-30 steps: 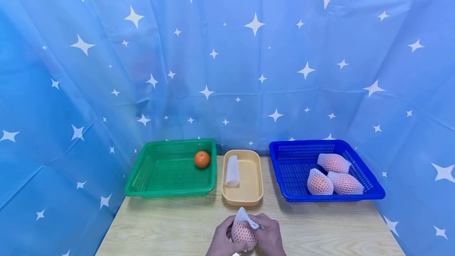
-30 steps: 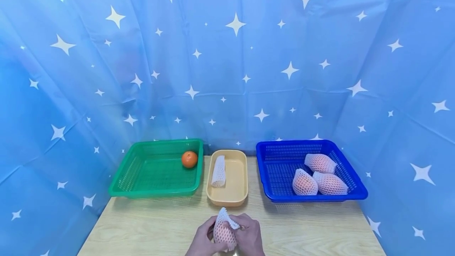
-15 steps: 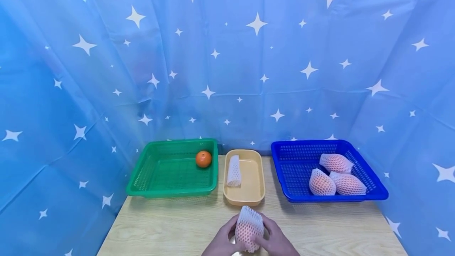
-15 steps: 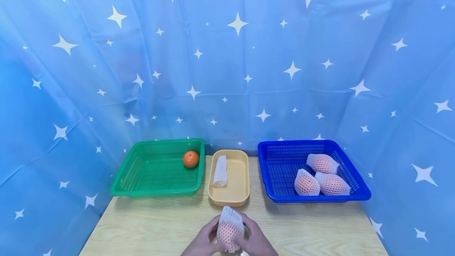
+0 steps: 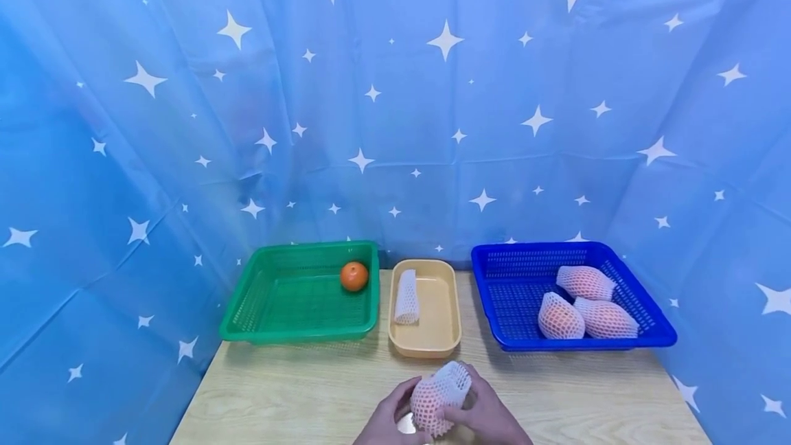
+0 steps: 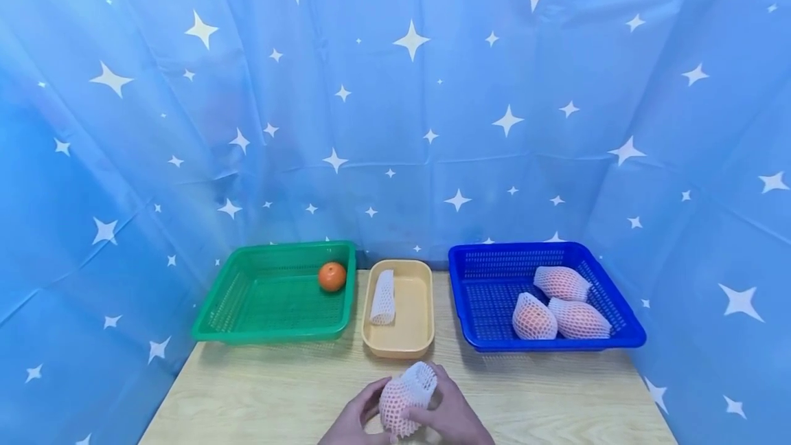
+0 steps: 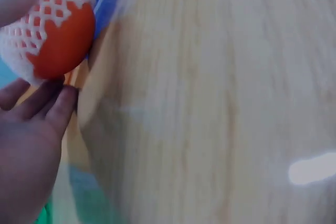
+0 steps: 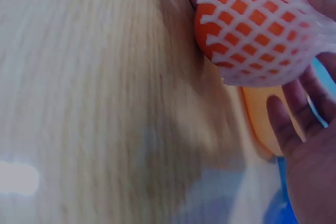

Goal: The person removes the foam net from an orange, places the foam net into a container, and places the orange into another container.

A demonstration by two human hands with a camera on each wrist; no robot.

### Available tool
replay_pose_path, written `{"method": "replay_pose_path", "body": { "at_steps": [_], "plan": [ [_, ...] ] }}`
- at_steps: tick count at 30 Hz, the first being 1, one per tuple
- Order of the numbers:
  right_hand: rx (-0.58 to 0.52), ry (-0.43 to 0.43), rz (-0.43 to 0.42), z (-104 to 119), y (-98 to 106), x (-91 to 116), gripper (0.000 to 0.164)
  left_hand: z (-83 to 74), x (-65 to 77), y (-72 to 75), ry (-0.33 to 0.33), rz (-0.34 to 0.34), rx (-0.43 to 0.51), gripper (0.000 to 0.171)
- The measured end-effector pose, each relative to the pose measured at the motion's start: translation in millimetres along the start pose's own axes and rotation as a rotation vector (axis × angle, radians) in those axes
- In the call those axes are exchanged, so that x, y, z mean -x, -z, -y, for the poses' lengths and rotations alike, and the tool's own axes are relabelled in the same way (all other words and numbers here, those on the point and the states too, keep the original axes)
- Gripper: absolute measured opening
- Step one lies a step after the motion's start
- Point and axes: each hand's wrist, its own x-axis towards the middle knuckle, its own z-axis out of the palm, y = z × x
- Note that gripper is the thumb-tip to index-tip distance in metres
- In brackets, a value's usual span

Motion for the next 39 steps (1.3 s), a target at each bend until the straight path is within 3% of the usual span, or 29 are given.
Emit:
{"method": "replay_pose_path", "body": {
  "at_steps": [4, 7, 13, 20, 23, 28, 32, 34, 39],
  "plan": [
    [-0.006, -0.001, -0.113, -5, -10, -2, 0.045, -4.7, -5.3, -8.5, 0.024, -0.052, -0.129, 0.096],
    [-0.037, 0.004, -0.197, -3, -19, -4, 0.032, -7.3, -7.1, -13.4, 0.026, -0.099, -0.135, 0.093],
    [-0.124, 0.036, -0.357, 3, -31, -5, 0.023, -7.1, -7.9, -15.6, -0.034, -0.107, -0.048, 0.087],
    [-0.123, 0.257, -0.517, -1, -37, -8, 0.026, -3.2, -7.4, -12.6, -0.055, -0.055, -0.040, 0.088],
    [-0.116, 0.276, -0.563, -1, -37, -10, 0.030, -1.9, -7.6, -12.1, -0.059, -0.022, -0.018, 0.089],
    [-0.112, 0.180, -0.563, 5, -34, -10, 0.020, -2.7, -9.1, -13.9, -0.028, -0.033, 0.027, 0.096],
    [-0.142, 0.033, -0.520, 13, -32, -9, 0.016, -4.5, -8.0, -12.6, -0.053, -0.037, 0.028, 0.100],
    [-0.143, 0.001, -0.498, 16, -31, -8, 0.019, -4.9, -7.3, -11.5, -0.070, -0.044, 0.014, 0.099],
    [-0.094, 0.079, -0.475, 20, -28, -7, 0.018, -8.9, -7.1, -8.9, -0.052, -0.084, -0.012, 0.092]
  ]
}}
